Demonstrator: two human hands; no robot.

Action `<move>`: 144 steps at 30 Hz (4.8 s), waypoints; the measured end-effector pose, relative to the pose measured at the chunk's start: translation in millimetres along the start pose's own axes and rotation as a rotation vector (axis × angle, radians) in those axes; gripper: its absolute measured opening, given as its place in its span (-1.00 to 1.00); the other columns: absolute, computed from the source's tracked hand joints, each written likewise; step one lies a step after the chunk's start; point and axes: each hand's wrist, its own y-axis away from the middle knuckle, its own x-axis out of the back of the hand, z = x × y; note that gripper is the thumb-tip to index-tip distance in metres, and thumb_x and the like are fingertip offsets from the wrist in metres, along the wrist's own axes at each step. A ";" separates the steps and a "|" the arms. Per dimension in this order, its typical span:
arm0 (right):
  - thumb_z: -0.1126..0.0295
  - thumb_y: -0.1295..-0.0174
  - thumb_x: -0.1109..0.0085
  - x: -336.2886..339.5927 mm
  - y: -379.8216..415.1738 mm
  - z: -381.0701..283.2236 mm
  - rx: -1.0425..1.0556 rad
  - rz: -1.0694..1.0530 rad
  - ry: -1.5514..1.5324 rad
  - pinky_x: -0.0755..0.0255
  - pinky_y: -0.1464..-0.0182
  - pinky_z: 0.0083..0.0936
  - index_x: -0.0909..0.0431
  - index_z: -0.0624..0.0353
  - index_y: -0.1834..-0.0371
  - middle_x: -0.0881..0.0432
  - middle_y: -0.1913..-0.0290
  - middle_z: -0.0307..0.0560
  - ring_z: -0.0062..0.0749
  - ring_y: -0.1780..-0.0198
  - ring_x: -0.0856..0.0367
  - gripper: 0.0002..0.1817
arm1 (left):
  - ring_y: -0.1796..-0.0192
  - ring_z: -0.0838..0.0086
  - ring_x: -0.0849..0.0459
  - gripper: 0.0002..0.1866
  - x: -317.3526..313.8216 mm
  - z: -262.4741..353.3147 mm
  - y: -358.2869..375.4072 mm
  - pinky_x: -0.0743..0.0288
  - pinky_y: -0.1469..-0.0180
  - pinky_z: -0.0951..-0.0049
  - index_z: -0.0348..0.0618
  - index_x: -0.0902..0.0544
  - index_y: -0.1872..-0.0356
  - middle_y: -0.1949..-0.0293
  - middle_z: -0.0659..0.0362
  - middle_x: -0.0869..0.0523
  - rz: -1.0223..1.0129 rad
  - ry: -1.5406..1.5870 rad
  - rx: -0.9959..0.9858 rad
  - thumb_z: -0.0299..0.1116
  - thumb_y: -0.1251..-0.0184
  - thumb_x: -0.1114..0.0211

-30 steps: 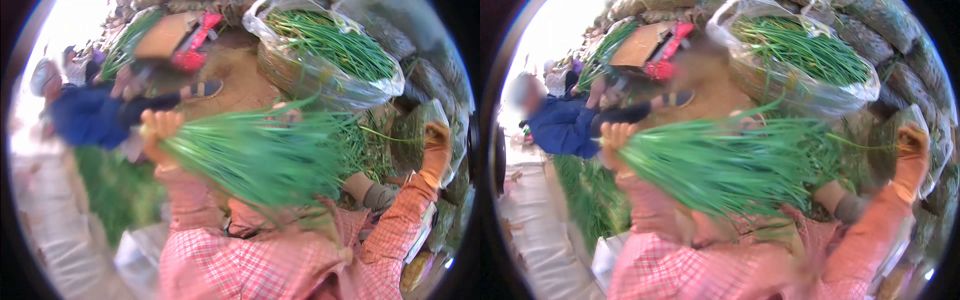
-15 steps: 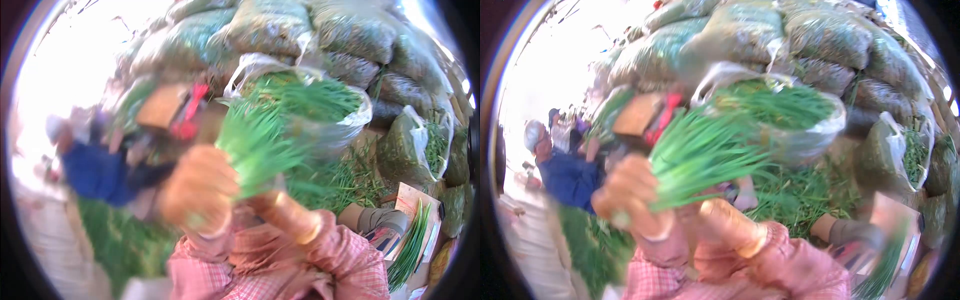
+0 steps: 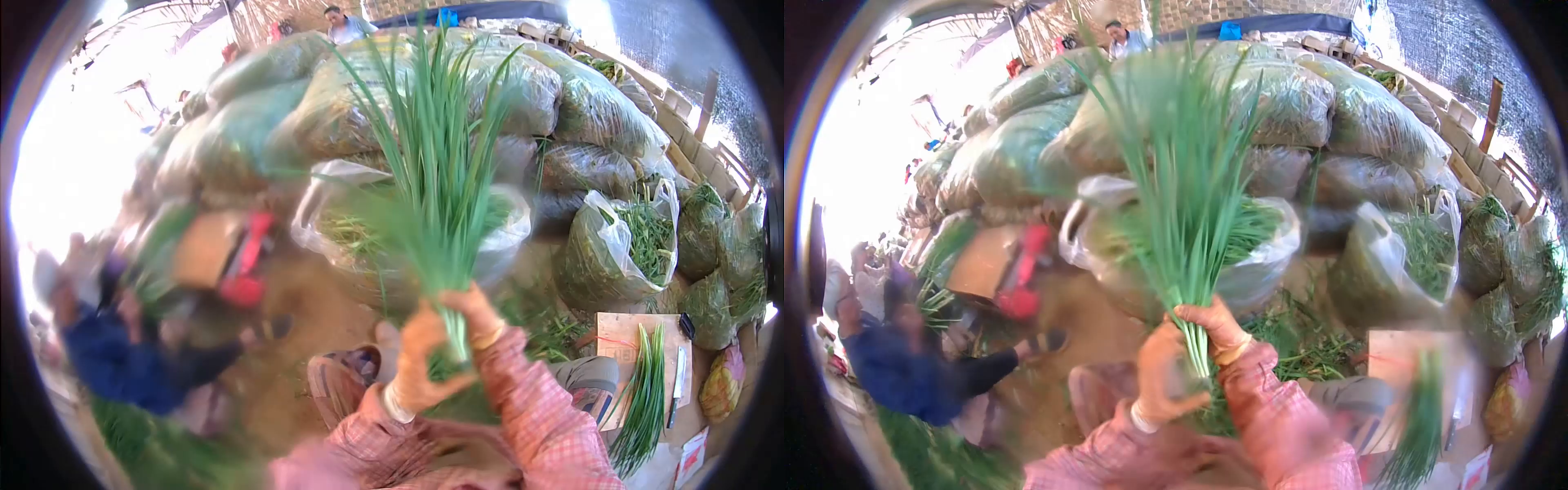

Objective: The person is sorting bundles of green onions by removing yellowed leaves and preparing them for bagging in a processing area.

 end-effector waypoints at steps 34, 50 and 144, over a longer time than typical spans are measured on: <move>0.40 -0.13 -0.25 99.5 49.7 92.9 -0.294 0.616 0.415 -0.32 0.62 -0.70 -0.30 0.21 -0.09 -0.55 0.30 -0.14 -0.60 0.58 -0.44 -0.53 | 0.36 0.45 -0.54 -0.75 -64.9 -101.4 122.0 -0.47 0.33 0.50 -0.19 -0.52 0.11 0.36 0.19 -0.58 -0.161 1.448 1.658 -0.32 -0.23 -0.22; 0.30 -0.08 -0.32 105.1 59.1 96.9 -0.572 0.318 0.358 -0.44 0.33 -0.65 -0.34 0.13 -0.14 -0.59 0.15 -0.21 -0.61 0.29 -0.52 -0.45 | 0.46 0.47 -0.56 -0.71 -72.0 -122.1 163.1 -0.41 0.46 0.56 -0.19 -0.52 0.13 0.35 0.12 -0.61 -0.170 1.527 1.435 -0.42 -0.11 -0.32; 0.44 0.04 -0.28 -13.9 46.9 -130.8 0.539 0.089 1.862 -0.40 0.17 -0.43 -0.64 0.18 0.47 -0.61 0.42 -0.10 -0.28 0.27 -0.54 -0.93 | 0.26 0.50 -0.64 -0.63 190.5 -19.8 218.3 -0.57 0.26 0.47 -0.21 -0.54 0.07 0.26 0.18 -0.67 -0.551 0.930 1.406 -0.56 -0.05 -0.38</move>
